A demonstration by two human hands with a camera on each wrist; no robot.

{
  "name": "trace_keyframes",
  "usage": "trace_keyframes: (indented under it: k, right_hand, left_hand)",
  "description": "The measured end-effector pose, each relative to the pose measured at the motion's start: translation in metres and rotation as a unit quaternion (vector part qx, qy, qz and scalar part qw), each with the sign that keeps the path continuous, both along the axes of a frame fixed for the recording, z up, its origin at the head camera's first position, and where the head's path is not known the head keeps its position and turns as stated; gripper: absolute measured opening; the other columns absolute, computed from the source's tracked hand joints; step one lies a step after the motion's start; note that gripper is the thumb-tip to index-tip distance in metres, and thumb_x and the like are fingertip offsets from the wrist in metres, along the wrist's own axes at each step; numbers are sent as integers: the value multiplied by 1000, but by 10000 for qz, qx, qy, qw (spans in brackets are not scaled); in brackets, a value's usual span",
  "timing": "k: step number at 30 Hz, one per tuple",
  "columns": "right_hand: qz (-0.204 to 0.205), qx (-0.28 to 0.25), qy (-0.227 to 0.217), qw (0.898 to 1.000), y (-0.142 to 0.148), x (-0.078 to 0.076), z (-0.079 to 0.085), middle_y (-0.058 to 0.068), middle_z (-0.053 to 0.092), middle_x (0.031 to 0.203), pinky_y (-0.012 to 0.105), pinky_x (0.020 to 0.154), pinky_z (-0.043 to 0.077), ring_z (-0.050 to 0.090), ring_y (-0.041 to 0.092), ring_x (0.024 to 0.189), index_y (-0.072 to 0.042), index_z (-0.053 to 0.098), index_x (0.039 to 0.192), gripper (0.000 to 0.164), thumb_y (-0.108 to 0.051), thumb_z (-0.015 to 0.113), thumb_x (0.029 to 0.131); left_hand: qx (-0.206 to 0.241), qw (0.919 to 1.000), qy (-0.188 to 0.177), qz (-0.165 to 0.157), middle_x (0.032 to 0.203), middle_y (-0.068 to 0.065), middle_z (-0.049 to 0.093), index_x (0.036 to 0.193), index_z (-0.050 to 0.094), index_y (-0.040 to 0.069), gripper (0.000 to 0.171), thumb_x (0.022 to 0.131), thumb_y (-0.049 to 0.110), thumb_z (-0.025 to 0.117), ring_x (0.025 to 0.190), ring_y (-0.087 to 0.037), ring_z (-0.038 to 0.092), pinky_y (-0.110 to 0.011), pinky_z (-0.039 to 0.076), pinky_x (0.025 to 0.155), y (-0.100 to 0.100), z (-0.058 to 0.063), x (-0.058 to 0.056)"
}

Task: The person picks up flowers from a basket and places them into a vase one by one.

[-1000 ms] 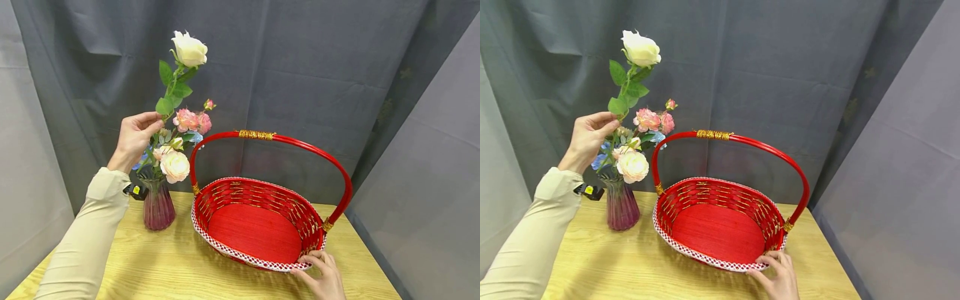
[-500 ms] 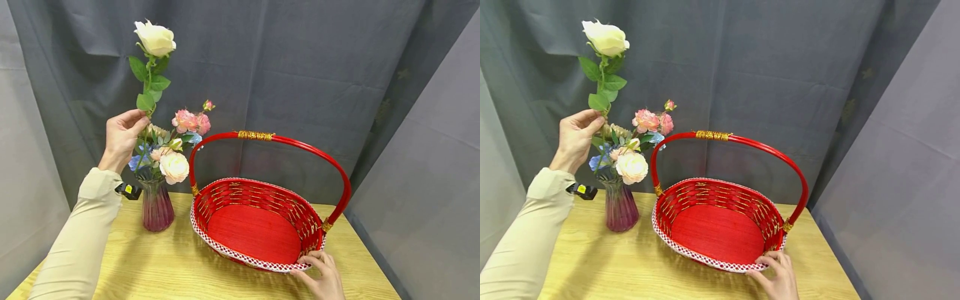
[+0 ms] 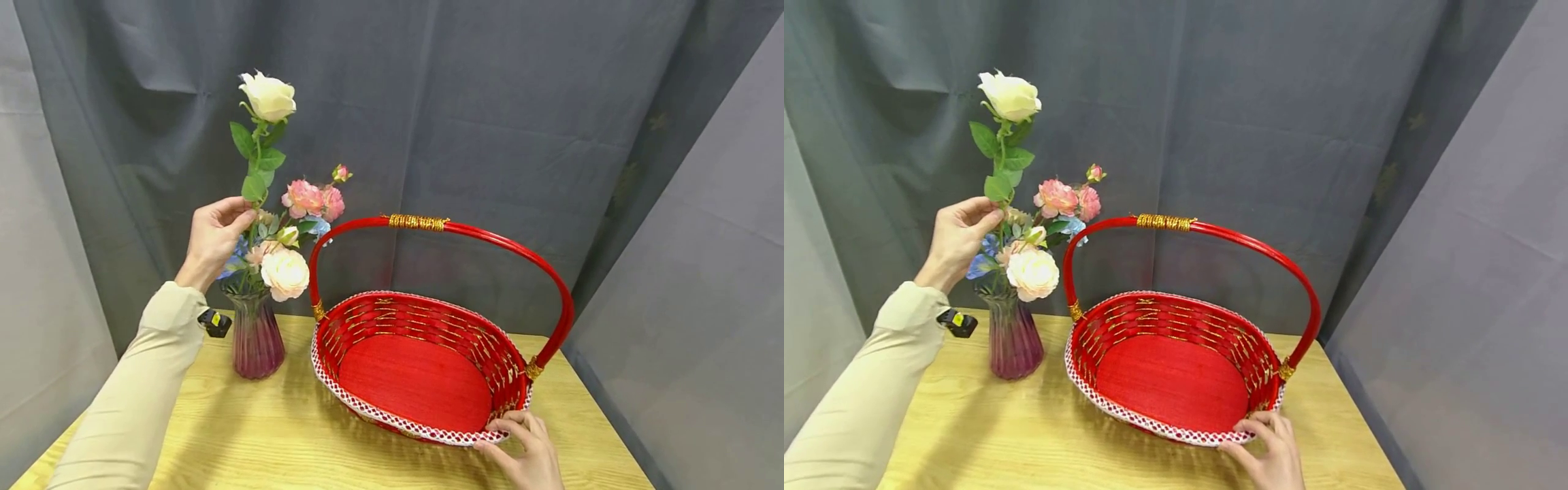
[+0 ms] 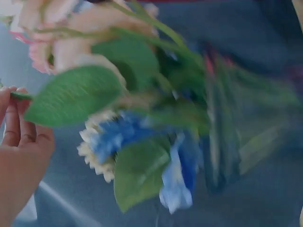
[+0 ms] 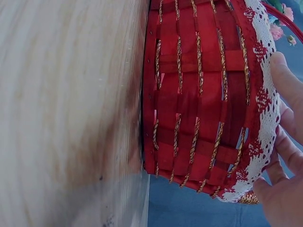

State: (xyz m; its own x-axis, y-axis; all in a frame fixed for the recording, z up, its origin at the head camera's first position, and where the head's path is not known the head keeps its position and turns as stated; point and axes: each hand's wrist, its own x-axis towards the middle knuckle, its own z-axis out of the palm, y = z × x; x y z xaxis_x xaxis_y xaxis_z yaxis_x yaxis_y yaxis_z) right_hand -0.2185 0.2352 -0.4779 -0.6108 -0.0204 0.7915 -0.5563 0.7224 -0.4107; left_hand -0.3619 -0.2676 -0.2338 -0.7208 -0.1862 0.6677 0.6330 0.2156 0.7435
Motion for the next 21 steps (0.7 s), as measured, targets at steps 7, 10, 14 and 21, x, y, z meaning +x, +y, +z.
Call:
trace_keyframes:
  k: [7, 10, 14, 21]
  right_hand:
    - [26, -29, -44, 10000, 0, -7, -4, -10, 57, 88, 16, 75, 35, 44, -2, 90, -23, 72, 79, 43, -9, 95, 46]
    - [-11, -12, -47, 10000, 1, -6, -3, -10, 57, 88, 17, 75, 35, 44, -2, 90, -24, 72, 80, 44, -9, 95, 45]
    - [-15, -23, -67, 10000, 0, -5, -3, -10, 57, 88, 16, 75, 35, 44, -2, 89, -23, 72, 79, 43, -9, 95, 45]
    - [-21, -51, -61, 10000, 0, -3, -1, -10, 57, 87, 16, 74, 35, 44, -2, 89, -23, 72, 79, 44, -8, 95, 45]
  left_hand:
    - [-1153, 9908, -164, 689, 86, 15, 67, 114, 66, -11, 26, 93, 6, 64, 79, 3, 64, -10, 47, 71, -17, -17, 1]
    - [-1349, 9878, -333, 703, 87, 15, 66, 114, 67, -9, 26, 93, 7, 65, 78, 3, 63, -10, 48, 68, -22, -23, 1]
    - [-1615, 9832, -483, 702, 91, 7, 70, 115, 68, -7, 27, 94, 9, 65, 79, 6, 62, -10, 47, 68, -28, -32, 2]
    - [-2117, 9694, -765, 982, 107, -23, 71, 114, 70, -3, 27, 94, 15, 66, 78, 14, 57, -9, 45, 70, -32, -41, 2]
